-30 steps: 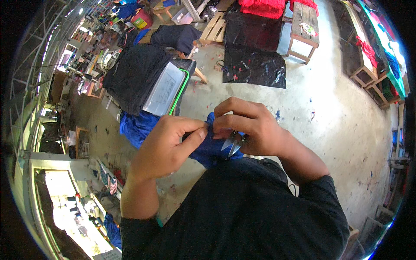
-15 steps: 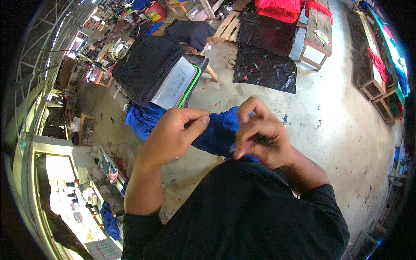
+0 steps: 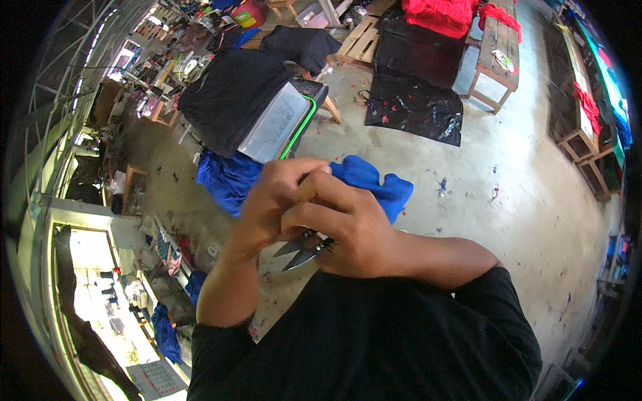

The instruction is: The person uses a small pair of scissors to trim loose threads and excess material from the edges of a blue piece of fabric. They repeatedly adjust the fabric in their hands to access different areas for trimming.

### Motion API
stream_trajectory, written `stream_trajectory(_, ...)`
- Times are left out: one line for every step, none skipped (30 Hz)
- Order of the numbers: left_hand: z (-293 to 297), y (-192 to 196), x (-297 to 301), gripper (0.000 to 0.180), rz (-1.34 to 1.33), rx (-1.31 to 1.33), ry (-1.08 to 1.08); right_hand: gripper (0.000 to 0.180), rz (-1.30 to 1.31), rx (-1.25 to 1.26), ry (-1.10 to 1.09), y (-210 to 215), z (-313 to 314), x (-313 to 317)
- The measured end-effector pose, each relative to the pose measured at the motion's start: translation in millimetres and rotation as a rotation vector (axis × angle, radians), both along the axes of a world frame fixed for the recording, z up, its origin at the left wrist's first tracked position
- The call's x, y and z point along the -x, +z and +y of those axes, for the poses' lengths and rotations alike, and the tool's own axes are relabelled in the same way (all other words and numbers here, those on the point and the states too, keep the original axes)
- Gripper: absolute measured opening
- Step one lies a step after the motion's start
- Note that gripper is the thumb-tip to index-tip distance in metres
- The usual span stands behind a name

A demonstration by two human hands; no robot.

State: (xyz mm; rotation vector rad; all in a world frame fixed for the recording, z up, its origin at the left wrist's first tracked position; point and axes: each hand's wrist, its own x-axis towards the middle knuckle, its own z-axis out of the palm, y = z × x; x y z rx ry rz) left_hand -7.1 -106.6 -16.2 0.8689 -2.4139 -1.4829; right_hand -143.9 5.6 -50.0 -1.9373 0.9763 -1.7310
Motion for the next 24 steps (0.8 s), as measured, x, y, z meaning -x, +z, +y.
stream_trajectory(0.5,-2.5,-5.7,0.030,0.043,-0.028,0.000,0.031,-0.081,-0.011,0.004,0.9,-1.4,-2.1)
stream_trajectory(1.7,-2.9,-9.1,0.030,0.089,-0.056,-0.003,0.031,-0.158,-0.020,0.010,0.7,-4.6,-2.7)
stream_trajectory(7.8,1.9,-12.3,0.029,0.105,-0.087,0.015,0.026,-0.297,-0.082,0.008,-1.2,-8.0,0.9)
stream_trajectory(11.7,8.1,-13.1,0.028,0.121,-0.118,0.033,0.022,-0.435,-0.146,0.006,-5.0,-12.8,8.6)
stream_trajectory(14.8,14.5,-16.1,0.028,0.080,-0.080,0.057,0.020,-0.575,-0.209,0.015,-9.1,-19.4,17.0)
stream_trajectory(16.9,18.8,-18.6,0.027,0.043,-0.047,0.078,0.028,-0.431,-0.177,0.034,-19.8,-37.5,38.3)
stream_trajectory(18.2,24.6,-20.1,0.027,0.000,-0.016,0.095,0.031,-0.403,-0.363,0.241,-12.9,-43.0,57.4)
stream_trajectory(20.4,31.3,-21.2,0.027,-0.049,0.019,0.111,0.031,-0.301,-0.287,0.304,-19.9,-52.7,61.5)
stream_trajectory(22.4,34.3,-23.1,0.025,-0.055,-0.053,0.153,0.032,-0.190,-0.212,0.354,-30.0,-63.6,64.2)
stream_trajectory(22.4,36.8,-24.3,0.024,-0.043,-0.051,0.127,0.031,-0.169,-0.229,0.390,-36.0,-62.6,63.4)
stream_trajectory(23.9,38.5,-27.9,0.024,-0.030,-0.053,0.115,0.030,-0.146,-0.247,0.432,-38.5,-62.1,60.4)
stream_trajectory(24.8,40.8,-30.4,0.023,-0.016,-0.055,0.102,0.029,-0.106,-0.271,0.508,-35.8,-60.8,62.8)
stream_trajectory(25.0,44.6,-31.3,0.023,-0.029,-0.062,0.072,0.027,-0.065,-0.295,0.585,-33.9,-57.9,68.1)
stream_trajectory(26.4,51.3,-33.1,0.023,-0.047,-0.062,0.049,0.026,-0.027,-0.312,0.668,-31.3,-55.9,70.9)
stream_trajectory(27.4,56.8,-34.4,0.023,-0.065,-0.064,0.025,0.024,-0.018,-0.301,0.680,-27.7,-54.2,72.9)
stream_trajectory(28.2,61.0,-35.0,0.023,-0.071,-0.071,0.023,0.022,-0.009,-0.290,0.692,-23.6,-52.2,75.3)
stream_trajectory(26.4,64.1,-32.6,0.023,-0.080,-0.080,0.007,0.022,-0.005,-0.281,0.690,-21.2,-49.6,78.3)
stream_trajectory(25.3,65.0,-31.2,0.023,-0.088,-0.089,-0.010,0.022,-0.001,-0.272,0.688,-21.0,-48.3,78.9)
stream_trajectory(25.1,64.4,-30.6,0.024,-0.102,-0.102,0.039,0.022,-0.052,-0.160,0.626,-29.2,-51.3,72.7)
stream_trajectory(26.2,63.4,-31.1,0.025,-0.111,-0.117,0.095,0.022,-0.042,-0.286,0.593,-25.3,-49.1,73.9)
stream_trajectory(27.0,62.6,-32.0,0.027,-0.120,-0.131,0.151,0.022,-0.031,-0.410,0.559,-17.9,-44.8,77.7)
stream_trajectory(27.3,61.2,-33.3,0.026,-0.133,-0.110,0.163,0.021,-0.020,-0.535,0.524,-14.6,-42.0,80.6)
stream_trajectory(26.8,59.1,-33.6,0.026,-0.146,-0.089,0.170,0.021,-0.001,-0.524,0.506,-15.9,-40.9,83.0)
stream_trajectory(26.7,57.8,-33.7,0.026,-0.158,-0.068,0.178,0.021,0.011,-0.491,0.473,-16.3,-40.6,84.6)
